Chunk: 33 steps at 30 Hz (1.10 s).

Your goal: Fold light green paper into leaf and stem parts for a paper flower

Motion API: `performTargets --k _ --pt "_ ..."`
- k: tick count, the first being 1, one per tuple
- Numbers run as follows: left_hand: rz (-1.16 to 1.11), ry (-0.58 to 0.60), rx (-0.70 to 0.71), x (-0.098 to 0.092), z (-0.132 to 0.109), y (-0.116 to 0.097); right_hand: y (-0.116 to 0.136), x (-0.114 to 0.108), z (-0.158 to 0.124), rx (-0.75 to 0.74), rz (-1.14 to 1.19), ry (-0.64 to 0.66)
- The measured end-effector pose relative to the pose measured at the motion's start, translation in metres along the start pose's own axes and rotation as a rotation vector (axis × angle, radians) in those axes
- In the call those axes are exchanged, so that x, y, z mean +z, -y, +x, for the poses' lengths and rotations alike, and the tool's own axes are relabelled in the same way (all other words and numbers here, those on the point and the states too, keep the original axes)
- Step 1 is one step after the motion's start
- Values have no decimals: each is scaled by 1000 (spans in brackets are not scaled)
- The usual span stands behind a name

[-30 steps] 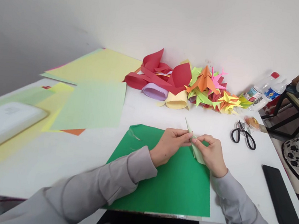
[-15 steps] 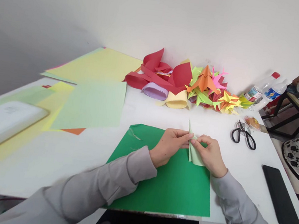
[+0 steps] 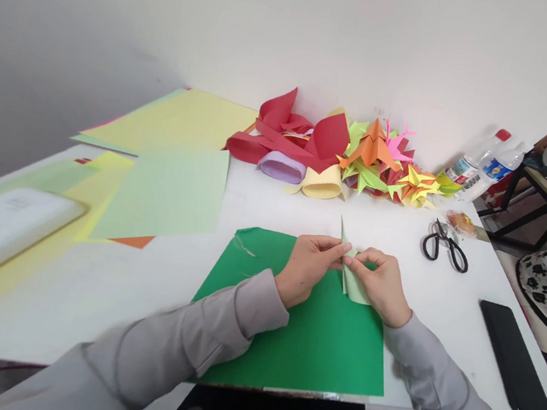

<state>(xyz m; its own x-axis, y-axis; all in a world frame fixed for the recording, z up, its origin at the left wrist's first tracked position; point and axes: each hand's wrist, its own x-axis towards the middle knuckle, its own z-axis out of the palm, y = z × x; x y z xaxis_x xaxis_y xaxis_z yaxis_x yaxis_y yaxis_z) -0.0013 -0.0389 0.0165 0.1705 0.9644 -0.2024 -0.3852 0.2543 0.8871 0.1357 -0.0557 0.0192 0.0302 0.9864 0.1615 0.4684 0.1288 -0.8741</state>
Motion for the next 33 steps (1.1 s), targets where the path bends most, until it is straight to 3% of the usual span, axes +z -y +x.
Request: performTargets --k 7,19,23,33 --pt "9 -40 -23 -3 5 -1 3 -1 0 -8 9 41" --pt "20 28 -56 -1 -1 -3 -3 1 -2 -83 -134 -22" --pt "48 65 -36 -4 -1 -2 -3 1 -3 -102 -136 -28" --pt "30 19 27 -1 0 -2 -1 2 -5 -72 -109 -22"
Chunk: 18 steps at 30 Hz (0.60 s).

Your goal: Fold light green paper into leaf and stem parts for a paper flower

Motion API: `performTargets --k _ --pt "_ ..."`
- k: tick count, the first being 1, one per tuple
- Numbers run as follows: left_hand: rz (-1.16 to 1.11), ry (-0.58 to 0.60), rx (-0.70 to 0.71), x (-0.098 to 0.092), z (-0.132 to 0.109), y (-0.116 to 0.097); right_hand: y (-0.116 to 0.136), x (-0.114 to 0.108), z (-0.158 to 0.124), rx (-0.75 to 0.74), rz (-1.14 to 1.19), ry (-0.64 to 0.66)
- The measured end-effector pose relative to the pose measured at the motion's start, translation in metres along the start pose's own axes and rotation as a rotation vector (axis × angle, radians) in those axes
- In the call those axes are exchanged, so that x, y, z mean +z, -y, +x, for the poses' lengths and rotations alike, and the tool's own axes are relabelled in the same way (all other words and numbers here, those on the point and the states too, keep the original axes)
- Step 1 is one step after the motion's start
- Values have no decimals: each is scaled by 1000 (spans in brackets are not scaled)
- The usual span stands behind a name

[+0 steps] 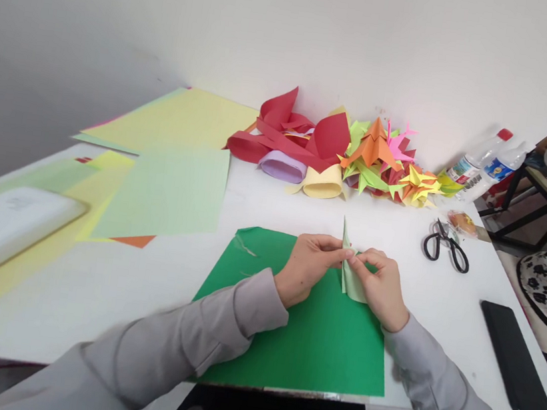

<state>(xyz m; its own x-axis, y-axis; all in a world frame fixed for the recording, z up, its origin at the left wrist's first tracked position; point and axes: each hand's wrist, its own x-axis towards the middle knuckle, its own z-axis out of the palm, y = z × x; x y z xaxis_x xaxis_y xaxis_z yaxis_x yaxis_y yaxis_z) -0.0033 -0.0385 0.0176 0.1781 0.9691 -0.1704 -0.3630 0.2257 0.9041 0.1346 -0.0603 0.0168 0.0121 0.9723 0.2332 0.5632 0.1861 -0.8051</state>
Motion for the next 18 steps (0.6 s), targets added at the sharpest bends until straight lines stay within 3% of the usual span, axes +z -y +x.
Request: performTargets --k 4,10,18 --pt "-33 16 -27 -3 2 -4 3 -4 3 31 70 19" --pt "-109 -56 -13 -9 9 -9 3 -12 8 73 180 119" --pt "-200 -61 24 -5 8 -8 -3 -1 5 101 166 -71"
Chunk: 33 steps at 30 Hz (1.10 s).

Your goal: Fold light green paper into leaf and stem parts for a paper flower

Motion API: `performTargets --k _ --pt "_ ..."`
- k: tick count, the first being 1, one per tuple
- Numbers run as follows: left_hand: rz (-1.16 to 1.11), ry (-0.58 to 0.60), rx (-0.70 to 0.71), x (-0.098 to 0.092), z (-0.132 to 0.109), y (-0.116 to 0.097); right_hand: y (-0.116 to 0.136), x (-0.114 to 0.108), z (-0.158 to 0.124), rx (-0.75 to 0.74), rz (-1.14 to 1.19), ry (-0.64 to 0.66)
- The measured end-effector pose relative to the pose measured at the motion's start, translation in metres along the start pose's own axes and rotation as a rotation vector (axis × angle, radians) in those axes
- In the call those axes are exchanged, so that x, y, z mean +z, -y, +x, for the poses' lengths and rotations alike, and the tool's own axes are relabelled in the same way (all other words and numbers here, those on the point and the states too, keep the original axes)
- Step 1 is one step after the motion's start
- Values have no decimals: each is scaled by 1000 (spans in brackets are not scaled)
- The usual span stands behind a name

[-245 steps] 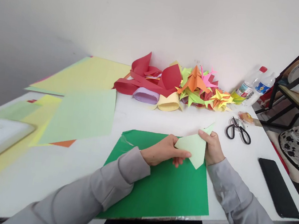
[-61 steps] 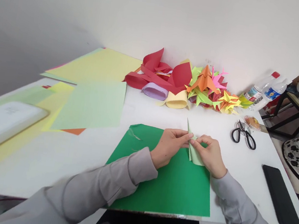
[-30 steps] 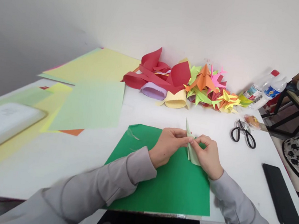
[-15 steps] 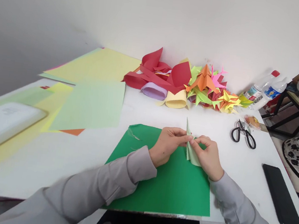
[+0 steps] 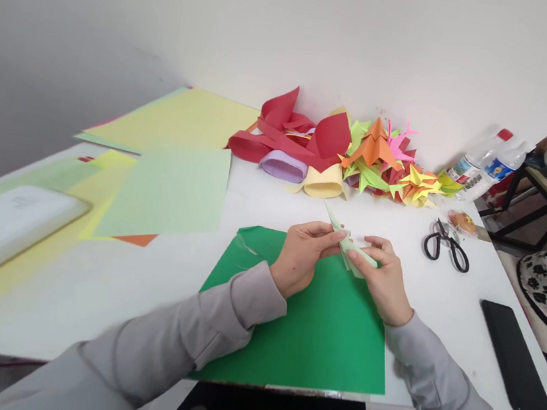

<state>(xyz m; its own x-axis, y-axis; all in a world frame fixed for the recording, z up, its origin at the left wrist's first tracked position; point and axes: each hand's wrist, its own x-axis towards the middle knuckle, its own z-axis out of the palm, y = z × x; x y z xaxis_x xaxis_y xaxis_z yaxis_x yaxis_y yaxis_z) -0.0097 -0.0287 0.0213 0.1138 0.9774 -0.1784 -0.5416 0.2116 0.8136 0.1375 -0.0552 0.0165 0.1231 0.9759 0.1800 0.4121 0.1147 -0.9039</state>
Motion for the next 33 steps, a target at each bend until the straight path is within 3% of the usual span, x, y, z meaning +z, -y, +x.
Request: performTargets --k 4,8,11,17,22,27,33 --pt "-25 -12 -13 2 -2 1 0 2 -1 106 174 88" --pt "-34 -14 -22 3 -3 2 4 4 -4 221 200 30" --pt "-36 -7 -22 3 -3 3 4 5 -6 258 237 12" --pt "-61 -22 0 0 1 0 5 3 -5 297 371 117" --pt "-131 -23 2 -1 4 -2 10 5 -6 380 516 51" --pt "-209 -16 -6 0 4 0 18 11 -12 551 723 98" --pt "-264 2 -49 1 3 4 17 14 -12 586 816 41"
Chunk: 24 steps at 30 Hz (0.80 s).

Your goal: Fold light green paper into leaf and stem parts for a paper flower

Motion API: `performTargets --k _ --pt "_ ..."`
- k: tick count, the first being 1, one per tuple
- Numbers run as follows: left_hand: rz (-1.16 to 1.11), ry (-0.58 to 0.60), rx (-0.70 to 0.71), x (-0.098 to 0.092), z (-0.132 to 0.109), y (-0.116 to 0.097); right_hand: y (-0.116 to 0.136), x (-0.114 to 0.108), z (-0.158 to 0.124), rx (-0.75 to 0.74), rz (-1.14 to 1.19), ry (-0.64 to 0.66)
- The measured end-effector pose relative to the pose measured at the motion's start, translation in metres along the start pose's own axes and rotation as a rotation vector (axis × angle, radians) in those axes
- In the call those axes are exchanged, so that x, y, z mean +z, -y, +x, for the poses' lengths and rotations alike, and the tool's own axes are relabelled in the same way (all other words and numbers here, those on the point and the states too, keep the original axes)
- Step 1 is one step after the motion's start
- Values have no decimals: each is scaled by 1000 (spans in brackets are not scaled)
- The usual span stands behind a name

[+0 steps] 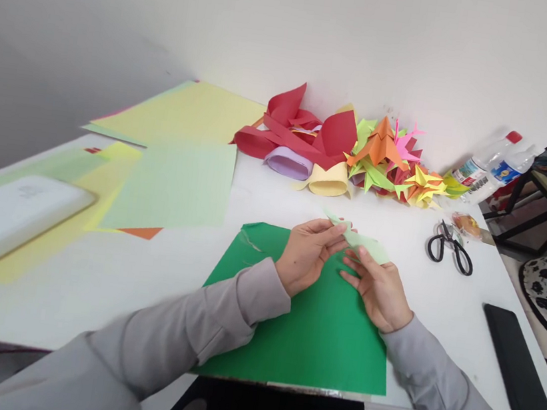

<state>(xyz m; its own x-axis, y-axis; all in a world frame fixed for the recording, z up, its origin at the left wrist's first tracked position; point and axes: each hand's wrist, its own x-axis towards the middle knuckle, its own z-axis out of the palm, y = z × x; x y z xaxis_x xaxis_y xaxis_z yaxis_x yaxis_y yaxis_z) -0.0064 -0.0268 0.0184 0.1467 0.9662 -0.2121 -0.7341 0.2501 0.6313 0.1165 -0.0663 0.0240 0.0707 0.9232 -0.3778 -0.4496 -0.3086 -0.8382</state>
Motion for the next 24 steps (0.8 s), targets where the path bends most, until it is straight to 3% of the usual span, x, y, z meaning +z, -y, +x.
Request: performTargets --k 12,24 --pt "-16 -17 -4 1 0 0 -8 -3 12 -147 39 -235" --pt "-54 -36 -9 1 1 1 -10 0 12 -192 77 -274"
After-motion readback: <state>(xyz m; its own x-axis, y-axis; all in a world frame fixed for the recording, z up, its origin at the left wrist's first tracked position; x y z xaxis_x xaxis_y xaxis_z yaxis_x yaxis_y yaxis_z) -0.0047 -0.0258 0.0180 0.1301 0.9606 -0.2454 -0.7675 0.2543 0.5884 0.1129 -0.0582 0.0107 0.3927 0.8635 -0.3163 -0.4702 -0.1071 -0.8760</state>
